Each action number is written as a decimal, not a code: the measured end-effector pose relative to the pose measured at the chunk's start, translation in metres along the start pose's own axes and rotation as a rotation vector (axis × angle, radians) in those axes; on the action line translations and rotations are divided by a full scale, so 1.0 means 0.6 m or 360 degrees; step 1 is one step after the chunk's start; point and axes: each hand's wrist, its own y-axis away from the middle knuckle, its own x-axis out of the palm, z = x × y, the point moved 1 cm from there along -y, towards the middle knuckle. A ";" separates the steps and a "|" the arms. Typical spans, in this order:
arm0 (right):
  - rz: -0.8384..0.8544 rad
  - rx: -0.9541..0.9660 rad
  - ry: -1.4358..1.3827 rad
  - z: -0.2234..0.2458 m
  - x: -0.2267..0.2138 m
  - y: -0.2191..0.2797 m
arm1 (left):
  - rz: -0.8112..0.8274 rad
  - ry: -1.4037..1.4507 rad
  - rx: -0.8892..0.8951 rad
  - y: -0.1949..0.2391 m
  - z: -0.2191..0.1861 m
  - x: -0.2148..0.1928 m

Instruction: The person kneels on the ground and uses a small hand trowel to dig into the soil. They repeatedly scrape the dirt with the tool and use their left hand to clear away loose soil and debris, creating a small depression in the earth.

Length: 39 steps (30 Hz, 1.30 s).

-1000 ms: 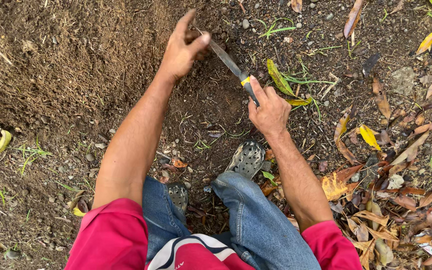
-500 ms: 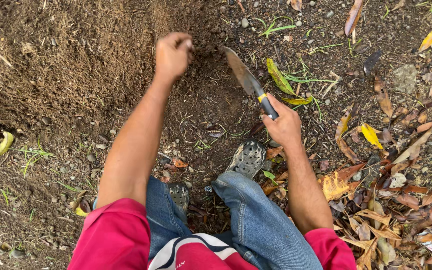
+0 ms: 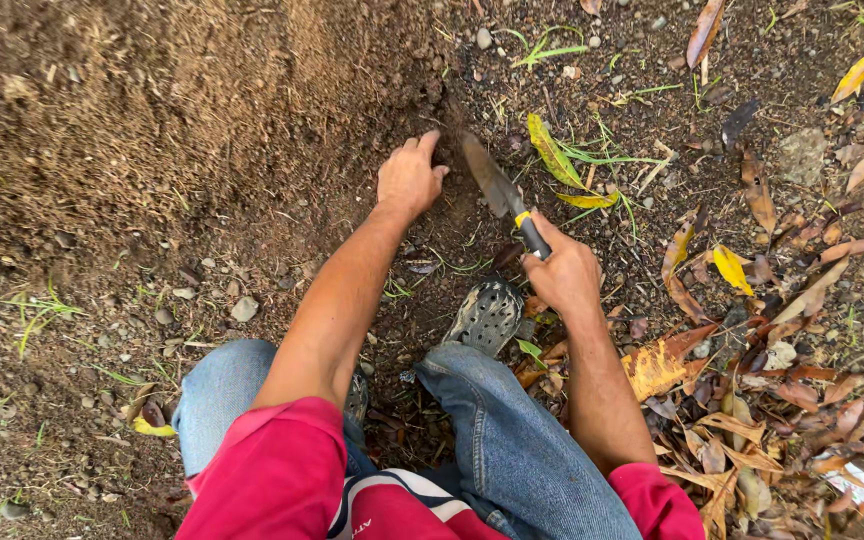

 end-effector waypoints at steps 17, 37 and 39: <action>-0.0331 -0.0292 -0.0245 -0.028 0.009 -0.013 | -0.0045 0.0158 -0.0105 -0.041 0.074 0.066; -0.0353 -0.0278 -0.0725 -0.003 0.030 -0.025 | -0.0299 0.0343 -0.0153 0.033 0.066 0.062; -0.0208 -0.0086 -0.0753 0.008 0.030 -0.022 | -0.0256 0.0297 -0.0109 0.024 0.047 0.050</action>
